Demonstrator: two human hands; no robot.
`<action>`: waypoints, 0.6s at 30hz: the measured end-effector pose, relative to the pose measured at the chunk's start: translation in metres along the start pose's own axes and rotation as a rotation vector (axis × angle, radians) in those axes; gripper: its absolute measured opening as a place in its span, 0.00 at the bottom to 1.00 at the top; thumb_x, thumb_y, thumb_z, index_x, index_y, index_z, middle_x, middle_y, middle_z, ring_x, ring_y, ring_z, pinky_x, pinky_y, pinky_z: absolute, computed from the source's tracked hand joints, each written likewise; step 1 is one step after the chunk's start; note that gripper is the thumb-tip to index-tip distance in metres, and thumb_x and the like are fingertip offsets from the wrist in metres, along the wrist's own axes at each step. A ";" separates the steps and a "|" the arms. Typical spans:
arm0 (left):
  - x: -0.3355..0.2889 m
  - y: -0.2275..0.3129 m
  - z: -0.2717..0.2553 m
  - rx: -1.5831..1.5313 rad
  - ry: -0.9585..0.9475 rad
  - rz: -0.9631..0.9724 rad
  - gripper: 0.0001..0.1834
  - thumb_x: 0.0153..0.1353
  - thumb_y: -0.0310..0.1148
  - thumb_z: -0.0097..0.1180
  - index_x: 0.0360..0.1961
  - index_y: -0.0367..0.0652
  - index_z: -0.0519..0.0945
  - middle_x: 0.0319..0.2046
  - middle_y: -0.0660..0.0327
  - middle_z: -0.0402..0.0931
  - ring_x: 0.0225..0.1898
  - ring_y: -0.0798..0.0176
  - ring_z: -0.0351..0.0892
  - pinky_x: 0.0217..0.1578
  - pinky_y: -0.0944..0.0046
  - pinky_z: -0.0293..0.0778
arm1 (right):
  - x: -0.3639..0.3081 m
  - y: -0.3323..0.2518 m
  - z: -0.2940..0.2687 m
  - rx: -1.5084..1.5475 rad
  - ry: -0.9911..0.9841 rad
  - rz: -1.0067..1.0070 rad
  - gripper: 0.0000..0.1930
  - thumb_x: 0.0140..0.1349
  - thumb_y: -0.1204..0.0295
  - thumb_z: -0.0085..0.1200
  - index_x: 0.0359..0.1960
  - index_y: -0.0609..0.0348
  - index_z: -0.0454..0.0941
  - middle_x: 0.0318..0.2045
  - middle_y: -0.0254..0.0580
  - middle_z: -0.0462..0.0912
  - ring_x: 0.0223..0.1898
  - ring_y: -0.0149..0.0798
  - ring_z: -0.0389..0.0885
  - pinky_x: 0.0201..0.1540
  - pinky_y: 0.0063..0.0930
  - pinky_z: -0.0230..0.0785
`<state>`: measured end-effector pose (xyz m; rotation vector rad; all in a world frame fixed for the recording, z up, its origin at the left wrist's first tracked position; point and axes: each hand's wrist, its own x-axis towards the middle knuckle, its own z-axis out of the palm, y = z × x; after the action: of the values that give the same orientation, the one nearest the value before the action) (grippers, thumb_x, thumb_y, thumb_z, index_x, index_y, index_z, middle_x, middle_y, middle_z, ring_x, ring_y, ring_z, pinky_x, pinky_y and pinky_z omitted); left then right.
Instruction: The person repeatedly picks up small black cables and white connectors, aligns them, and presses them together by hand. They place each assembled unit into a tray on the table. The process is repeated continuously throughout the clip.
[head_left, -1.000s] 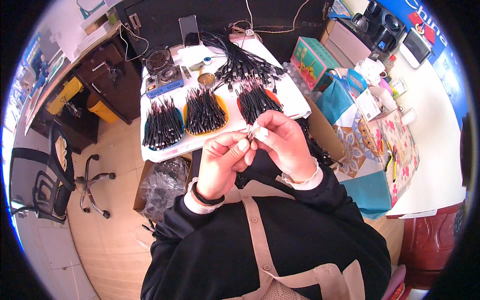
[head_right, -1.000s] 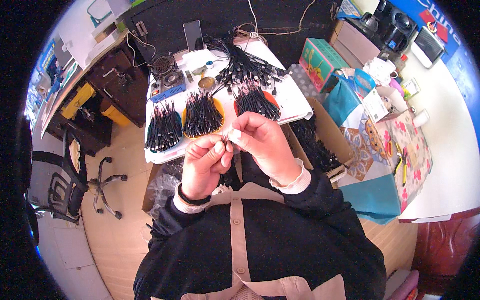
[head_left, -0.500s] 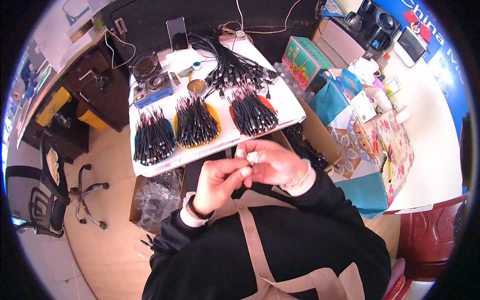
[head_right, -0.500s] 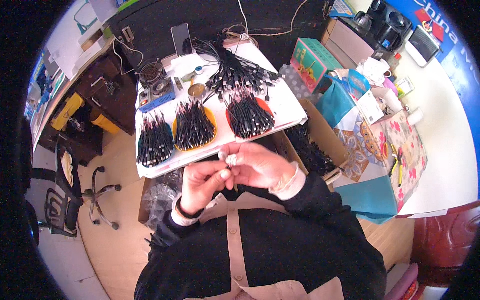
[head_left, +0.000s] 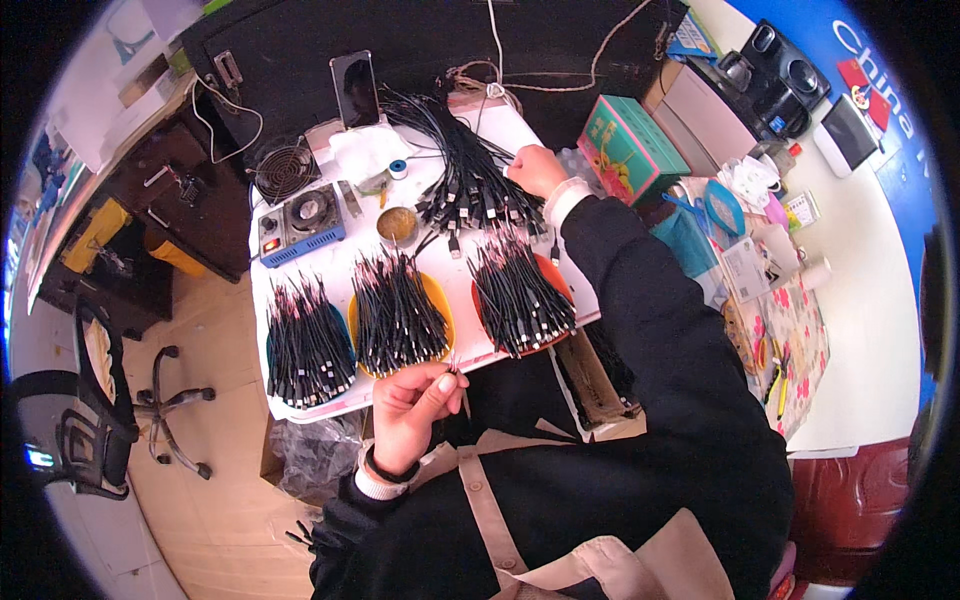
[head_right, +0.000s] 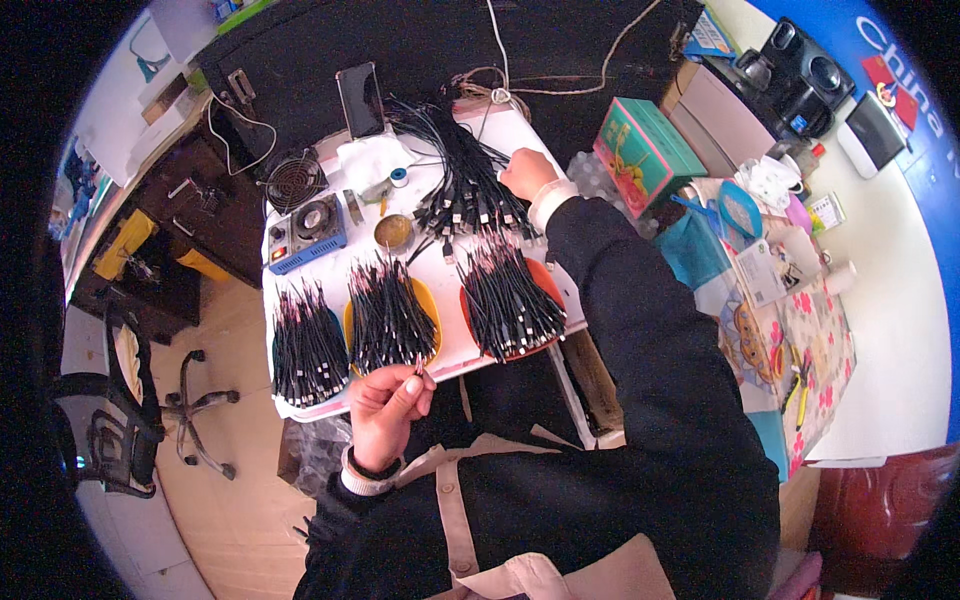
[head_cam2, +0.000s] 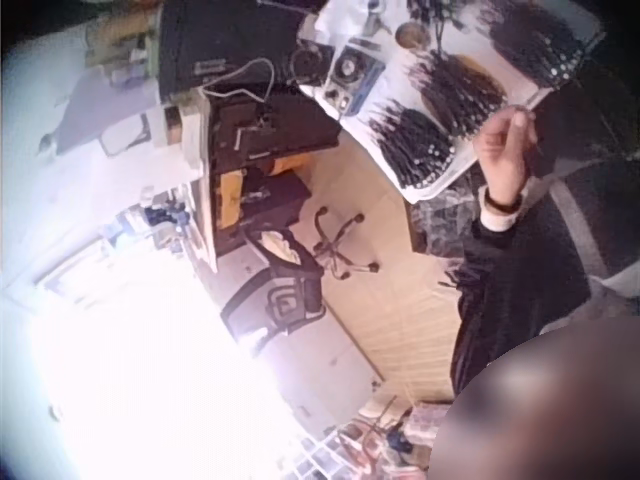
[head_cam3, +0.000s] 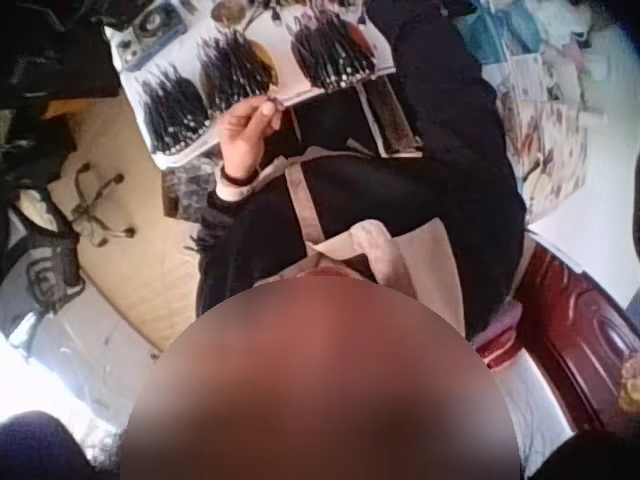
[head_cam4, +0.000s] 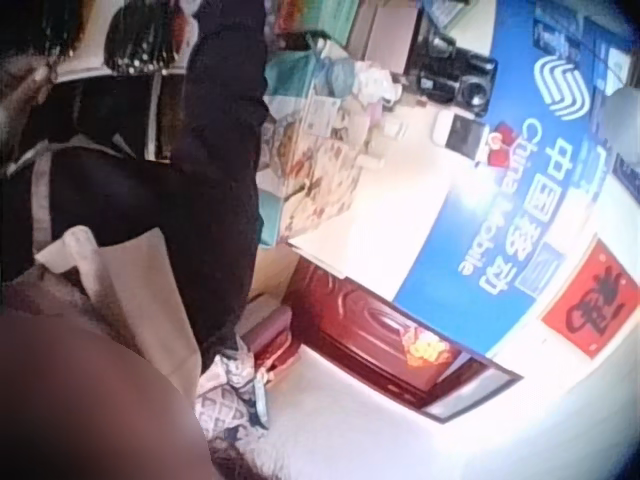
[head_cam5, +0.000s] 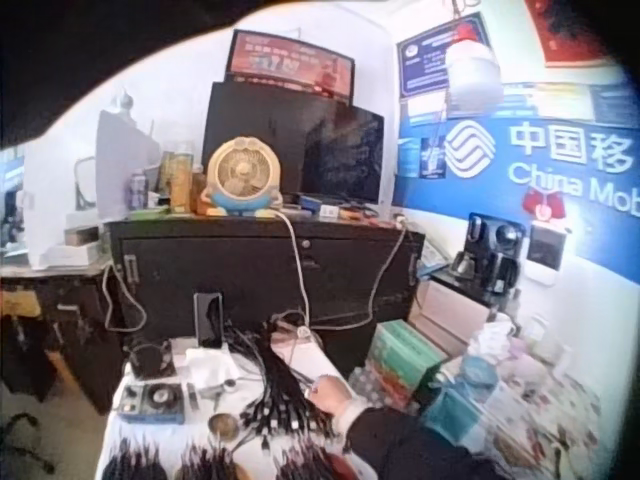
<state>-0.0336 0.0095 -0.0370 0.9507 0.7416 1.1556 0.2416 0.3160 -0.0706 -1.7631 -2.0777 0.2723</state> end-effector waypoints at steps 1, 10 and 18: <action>0.000 0.001 -0.002 0.003 0.013 0.003 0.07 0.65 0.28 0.53 0.36 0.35 0.80 0.21 0.67 0.74 0.19 0.80 0.64 0.19 0.79 0.54 | 0.008 0.002 0.008 -0.070 -0.035 0.051 0.12 0.47 0.66 0.59 0.27 0.62 0.83 0.30 0.56 0.82 0.35 0.55 0.82 0.42 0.42 0.74; -0.006 0.003 -0.004 -0.073 0.045 -0.047 0.07 0.66 0.27 0.52 0.37 0.34 0.80 0.21 0.66 0.74 0.18 0.80 0.61 0.18 0.78 0.52 | 0.020 0.008 0.018 -0.027 -0.033 0.086 0.15 0.45 0.61 0.64 0.27 0.62 0.83 0.30 0.57 0.82 0.35 0.55 0.82 0.42 0.39 0.74; -0.022 0.006 0.000 -0.071 0.073 -0.022 0.07 0.66 0.27 0.51 0.37 0.34 0.79 0.21 0.65 0.73 0.17 0.79 0.58 0.17 0.77 0.50 | 0.031 0.010 0.021 -0.047 -0.006 0.058 0.15 0.45 0.62 0.62 0.26 0.63 0.83 0.28 0.56 0.82 0.33 0.55 0.82 0.41 0.42 0.73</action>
<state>-0.0413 -0.0111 -0.0311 0.8427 0.7626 1.1945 0.2375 0.3505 -0.0878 -1.8544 -2.0549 0.2475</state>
